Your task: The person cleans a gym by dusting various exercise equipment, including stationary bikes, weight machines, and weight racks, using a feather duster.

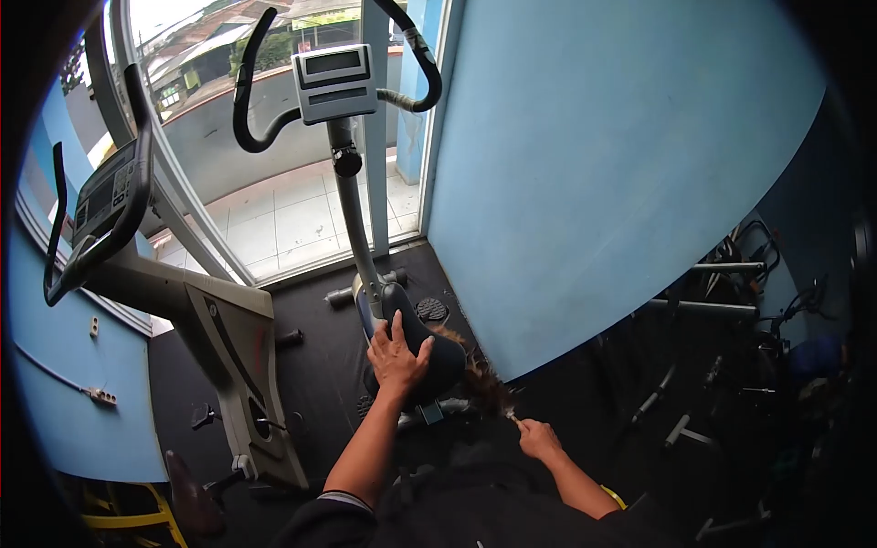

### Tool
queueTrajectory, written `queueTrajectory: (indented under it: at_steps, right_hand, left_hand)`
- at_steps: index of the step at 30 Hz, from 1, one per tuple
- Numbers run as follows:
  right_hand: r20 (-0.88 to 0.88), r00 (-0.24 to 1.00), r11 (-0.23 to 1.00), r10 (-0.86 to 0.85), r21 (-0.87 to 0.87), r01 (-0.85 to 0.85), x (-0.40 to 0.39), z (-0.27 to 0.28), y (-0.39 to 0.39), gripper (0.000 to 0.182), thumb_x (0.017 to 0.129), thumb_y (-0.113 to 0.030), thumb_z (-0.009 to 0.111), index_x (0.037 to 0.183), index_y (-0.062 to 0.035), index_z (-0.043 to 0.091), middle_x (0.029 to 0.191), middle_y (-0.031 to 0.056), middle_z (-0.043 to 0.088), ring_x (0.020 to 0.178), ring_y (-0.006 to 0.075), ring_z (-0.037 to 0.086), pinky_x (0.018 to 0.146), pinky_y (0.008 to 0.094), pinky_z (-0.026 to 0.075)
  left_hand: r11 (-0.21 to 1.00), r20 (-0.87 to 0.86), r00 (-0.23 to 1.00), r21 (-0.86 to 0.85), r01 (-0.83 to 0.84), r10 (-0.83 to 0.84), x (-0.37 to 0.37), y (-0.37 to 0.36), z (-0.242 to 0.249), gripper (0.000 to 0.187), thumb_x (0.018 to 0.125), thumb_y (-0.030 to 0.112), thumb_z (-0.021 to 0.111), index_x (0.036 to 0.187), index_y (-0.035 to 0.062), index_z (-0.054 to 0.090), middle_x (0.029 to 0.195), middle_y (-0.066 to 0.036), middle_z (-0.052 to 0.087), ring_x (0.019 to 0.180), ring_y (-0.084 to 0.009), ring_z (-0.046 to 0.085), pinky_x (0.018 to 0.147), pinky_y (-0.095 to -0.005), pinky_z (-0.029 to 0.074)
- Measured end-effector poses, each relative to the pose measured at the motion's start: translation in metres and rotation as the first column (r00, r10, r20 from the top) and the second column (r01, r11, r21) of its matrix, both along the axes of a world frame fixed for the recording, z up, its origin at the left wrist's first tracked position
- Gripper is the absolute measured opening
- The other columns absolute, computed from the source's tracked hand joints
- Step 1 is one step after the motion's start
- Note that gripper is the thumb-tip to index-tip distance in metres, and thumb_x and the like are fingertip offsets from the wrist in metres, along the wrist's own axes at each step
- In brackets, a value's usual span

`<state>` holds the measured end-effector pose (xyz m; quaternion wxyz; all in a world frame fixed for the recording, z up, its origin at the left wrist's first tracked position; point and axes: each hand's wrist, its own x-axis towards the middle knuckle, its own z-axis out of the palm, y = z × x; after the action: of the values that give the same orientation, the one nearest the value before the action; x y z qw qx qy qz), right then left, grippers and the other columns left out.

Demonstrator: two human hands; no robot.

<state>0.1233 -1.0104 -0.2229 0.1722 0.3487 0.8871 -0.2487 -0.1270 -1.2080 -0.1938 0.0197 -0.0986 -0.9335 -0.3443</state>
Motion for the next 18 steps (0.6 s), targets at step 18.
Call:
queueTrajectory:
  at_steps: [18]
  right_hand:
    - [0.178, 0.972, 0.95, 0.154, -0.296, -0.096, -0.099, -0.111, 0.071, 0.025, 0.092, -0.029, 0.046, 0.102, -0.0126, 0.062, 0.099, 0.0209, 0.064, 0.095, 0.0403, 0.06, 0.082, 0.0492, 0.047]
  left_hand:
    - [0.91, -0.066, 0.992, -0.395, -0.124, 0.106, -0.029, 0.06, 0.013, 0.073, 0.065, 0.04, 0.074, 0.132, 0.0269, 0.048, 0.141, -0.019, 0.024, 0.128, -0.0371, 0.03, 0.102, -0.0485, 0.029]
